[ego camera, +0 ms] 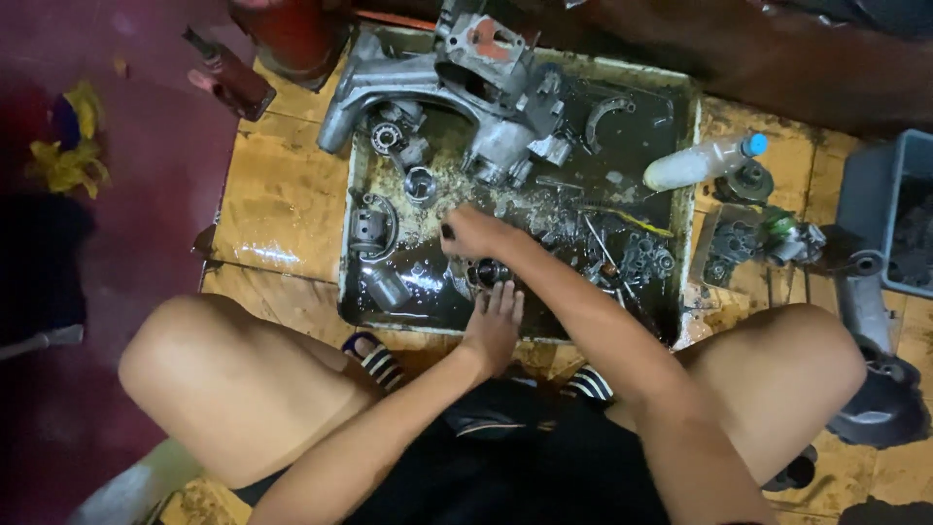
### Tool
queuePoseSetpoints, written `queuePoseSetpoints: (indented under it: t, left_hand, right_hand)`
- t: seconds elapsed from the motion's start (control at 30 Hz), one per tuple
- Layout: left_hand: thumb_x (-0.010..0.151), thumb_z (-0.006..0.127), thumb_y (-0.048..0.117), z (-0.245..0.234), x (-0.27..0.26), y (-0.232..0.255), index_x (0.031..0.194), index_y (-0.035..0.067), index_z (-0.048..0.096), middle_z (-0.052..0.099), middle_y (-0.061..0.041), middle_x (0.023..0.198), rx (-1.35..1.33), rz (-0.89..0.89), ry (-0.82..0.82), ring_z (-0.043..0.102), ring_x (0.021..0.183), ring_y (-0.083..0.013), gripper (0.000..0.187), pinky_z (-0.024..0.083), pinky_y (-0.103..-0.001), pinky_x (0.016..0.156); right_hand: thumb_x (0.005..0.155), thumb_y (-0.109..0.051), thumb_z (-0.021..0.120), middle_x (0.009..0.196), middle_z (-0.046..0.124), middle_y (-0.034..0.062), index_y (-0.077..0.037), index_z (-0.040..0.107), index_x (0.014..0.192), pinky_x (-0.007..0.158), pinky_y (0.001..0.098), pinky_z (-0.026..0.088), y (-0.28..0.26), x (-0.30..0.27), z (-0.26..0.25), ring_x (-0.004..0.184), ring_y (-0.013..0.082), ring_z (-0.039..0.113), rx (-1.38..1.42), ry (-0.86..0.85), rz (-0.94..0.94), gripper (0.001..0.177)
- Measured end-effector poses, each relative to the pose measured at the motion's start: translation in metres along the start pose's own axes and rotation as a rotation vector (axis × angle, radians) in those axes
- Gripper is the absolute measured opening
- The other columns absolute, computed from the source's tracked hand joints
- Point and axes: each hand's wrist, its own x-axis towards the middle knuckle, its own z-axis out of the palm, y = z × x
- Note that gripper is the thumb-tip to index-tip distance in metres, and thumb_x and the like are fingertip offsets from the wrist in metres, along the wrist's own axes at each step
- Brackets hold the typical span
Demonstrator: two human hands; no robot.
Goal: Cleaning a motorcycle engine gear component using a brush and solvent in a metal tray.
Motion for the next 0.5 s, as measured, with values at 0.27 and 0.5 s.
queuePoseSetpoints:
  t: [0.27,0.5]
  left_hand:
    - [0.109,0.047,0.033,0.005,0.01,0.003,0.164,-0.002,-0.006,0.003,-0.028,0.17,-0.13,-0.024,-0.018,0.01,0.157,-0.0432,0.085,0.022,-0.055,0.123]
    - [0.093,0.069,0.044,0.03,0.049,0.005,0.16,0.0,-0.02,-0.016,-0.029,0.168,-0.18,-0.011,-0.192,-0.01,0.157,-0.0459,0.121,0.014,-0.053,0.126]
  right_hand:
    - [0.093,-0.009,0.066,0.066,0.072,0.0178,0.001,0.069,0.075,0.048,0.034,0.059,-0.021,-0.03,-0.062,0.055,0.0238,0.073,0.323,0.233,0.101,0.02]
    - [0.09,0.0,0.062,0.07,0.072,0.0217,0.001,0.067,0.076,0.052,0.0328,0.057,-0.06,-0.065,-0.07,0.056,0.0231,0.072,0.381,0.4,0.086,0.015]
